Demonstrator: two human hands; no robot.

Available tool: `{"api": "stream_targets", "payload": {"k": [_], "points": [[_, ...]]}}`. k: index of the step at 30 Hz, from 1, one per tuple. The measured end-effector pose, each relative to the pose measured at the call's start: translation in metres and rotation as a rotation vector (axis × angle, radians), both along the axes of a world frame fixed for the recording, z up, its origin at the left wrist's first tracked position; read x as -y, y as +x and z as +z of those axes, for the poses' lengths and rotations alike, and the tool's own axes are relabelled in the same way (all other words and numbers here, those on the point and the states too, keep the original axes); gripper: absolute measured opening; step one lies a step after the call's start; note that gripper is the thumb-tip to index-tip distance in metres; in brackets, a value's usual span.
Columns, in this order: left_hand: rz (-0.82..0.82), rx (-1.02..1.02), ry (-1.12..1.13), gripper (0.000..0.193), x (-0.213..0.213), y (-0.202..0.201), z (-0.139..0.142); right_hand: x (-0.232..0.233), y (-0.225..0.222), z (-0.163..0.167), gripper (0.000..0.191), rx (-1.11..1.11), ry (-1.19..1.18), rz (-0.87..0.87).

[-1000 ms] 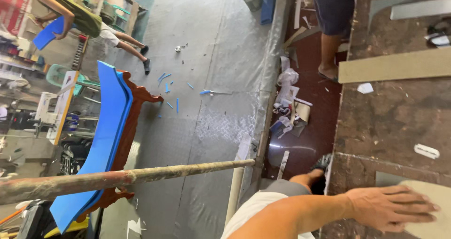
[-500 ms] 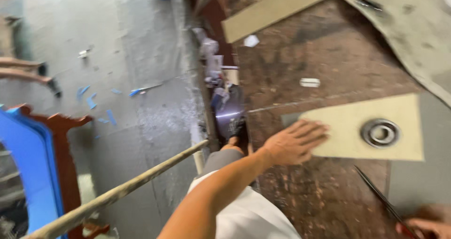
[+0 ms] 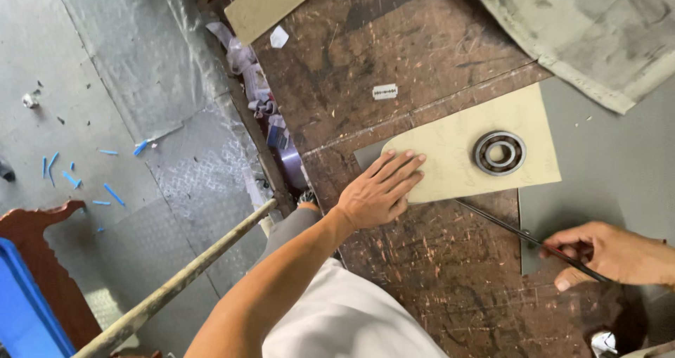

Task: The person uses shears to cut a gray sheet of material along a template outline on a workbench. They then place a cardboard template on another gray sheet and cut around it. The person handles the shears and templates throughout the process.

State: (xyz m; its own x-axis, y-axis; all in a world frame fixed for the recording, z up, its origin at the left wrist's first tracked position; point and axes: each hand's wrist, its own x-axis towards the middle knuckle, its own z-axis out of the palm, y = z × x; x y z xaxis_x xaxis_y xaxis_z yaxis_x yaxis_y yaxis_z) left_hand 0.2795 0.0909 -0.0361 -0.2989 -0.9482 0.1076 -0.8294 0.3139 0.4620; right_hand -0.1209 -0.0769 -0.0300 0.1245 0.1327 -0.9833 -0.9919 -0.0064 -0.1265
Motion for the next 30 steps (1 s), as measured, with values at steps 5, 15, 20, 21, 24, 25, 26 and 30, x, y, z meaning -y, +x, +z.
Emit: {"api": "stream_targets", "payload": {"k": [5, 15, 20, 21, 24, 25, 26, 30], "points": [[-0.010, -0.037, -0.002, 0.043, -0.005, 0.005, -0.005, 0.004, 0.046, 0.009, 0.067, 0.054, -0.038, 0.070], [0.140, -0.100, 0.024, 0.042, -0.043, 0.030, 0.009, -0.025, 0.093, 0.025, 0.069, 0.216, -0.067, 0.053], [0.114, -0.089, 0.028, 0.046, -0.045, 0.032, 0.016, -0.037, 0.099, 0.032, 0.073, 0.280, -0.054, -0.042], [0.108, -0.092, 0.039, 0.043, -0.043, 0.032, 0.017, -0.039, 0.098, 0.033, 0.073, 0.267, -0.057, -0.025], [0.099, -0.092, 0.074, 0.039, -0.041, 0.034, 0.019, -0.044, 0.092, 0.034, 0.069, 0.144, -0.082, 0.058], [0.094, -0.097, 0.088, 0.038, -0.040, 0.035, 0.019, -0.045, 0.090, 0.034, 0.067, 0.088, -0.095, 0.089], [0.086, -0.103, 0.102, 0.038, -0.040, 0.037, 0.020, -0.047, 0.088, 0.032, 0.069, 0.075, -0.086, 0.073], [0.066, -0.048, 0.121, 0.040, -0.038, 0.037, 0.017, -0.054, 0.085, 0.025, 0.073, 0.099, -0.043, -0.050]]}}
